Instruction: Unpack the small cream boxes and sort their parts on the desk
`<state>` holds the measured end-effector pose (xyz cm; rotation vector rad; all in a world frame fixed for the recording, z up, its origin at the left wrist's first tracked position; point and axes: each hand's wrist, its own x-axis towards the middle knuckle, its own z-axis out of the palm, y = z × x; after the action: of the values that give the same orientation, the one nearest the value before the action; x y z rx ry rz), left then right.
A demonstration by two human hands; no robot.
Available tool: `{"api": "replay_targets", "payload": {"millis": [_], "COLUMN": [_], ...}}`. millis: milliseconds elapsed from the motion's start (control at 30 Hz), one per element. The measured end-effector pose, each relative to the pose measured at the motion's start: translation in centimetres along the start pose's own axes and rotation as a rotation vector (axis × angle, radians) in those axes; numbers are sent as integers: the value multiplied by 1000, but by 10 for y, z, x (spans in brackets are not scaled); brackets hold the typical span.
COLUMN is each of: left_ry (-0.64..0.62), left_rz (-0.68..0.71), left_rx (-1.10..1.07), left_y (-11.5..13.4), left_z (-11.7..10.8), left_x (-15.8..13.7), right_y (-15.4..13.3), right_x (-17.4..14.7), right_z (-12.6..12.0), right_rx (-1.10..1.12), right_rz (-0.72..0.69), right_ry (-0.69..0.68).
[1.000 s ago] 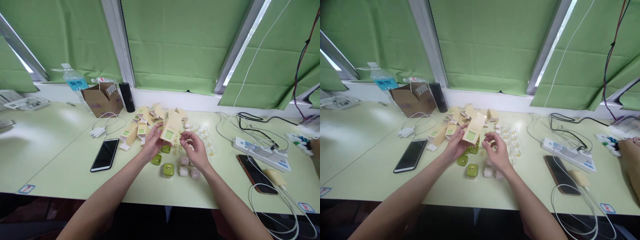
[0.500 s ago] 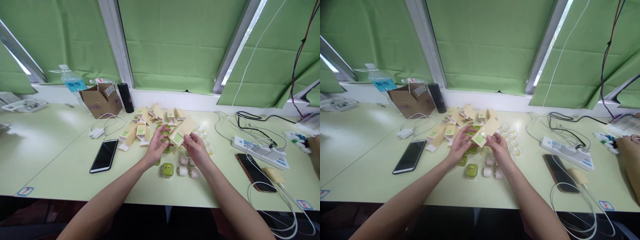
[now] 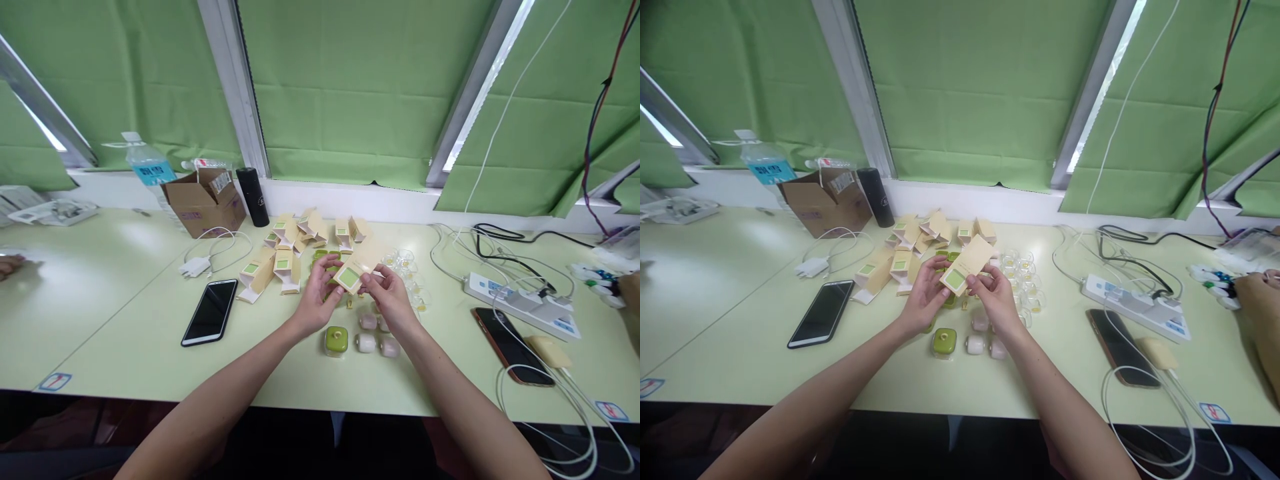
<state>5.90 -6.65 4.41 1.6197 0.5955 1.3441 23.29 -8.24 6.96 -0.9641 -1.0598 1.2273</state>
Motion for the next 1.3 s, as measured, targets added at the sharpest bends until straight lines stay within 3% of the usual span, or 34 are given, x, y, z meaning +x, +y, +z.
{"api": "replay_targets", "payload": {"millis": [200,500,867,1067,1300], "left_ry": [8,42,54,3,59], "left_rz": [-11,-141,-87,-15,-52], "left_rx": [15,-33,-16,-44,-86], "left_y": [-1,8,2,-7,0], "left_z": [0,4,1,2,4], "left_x": [0,0,3,0,1], "right_y": [-2,7,8,3,1], "right_x": [0,-1,-5,-1,-2], "right_z": [1,2,10,2,2], "right_rx": [-26,10,52,138,95], "right_rz": [0,24,13,-1,-4], "right_ry": [-13,-40,-11,95,36]}}
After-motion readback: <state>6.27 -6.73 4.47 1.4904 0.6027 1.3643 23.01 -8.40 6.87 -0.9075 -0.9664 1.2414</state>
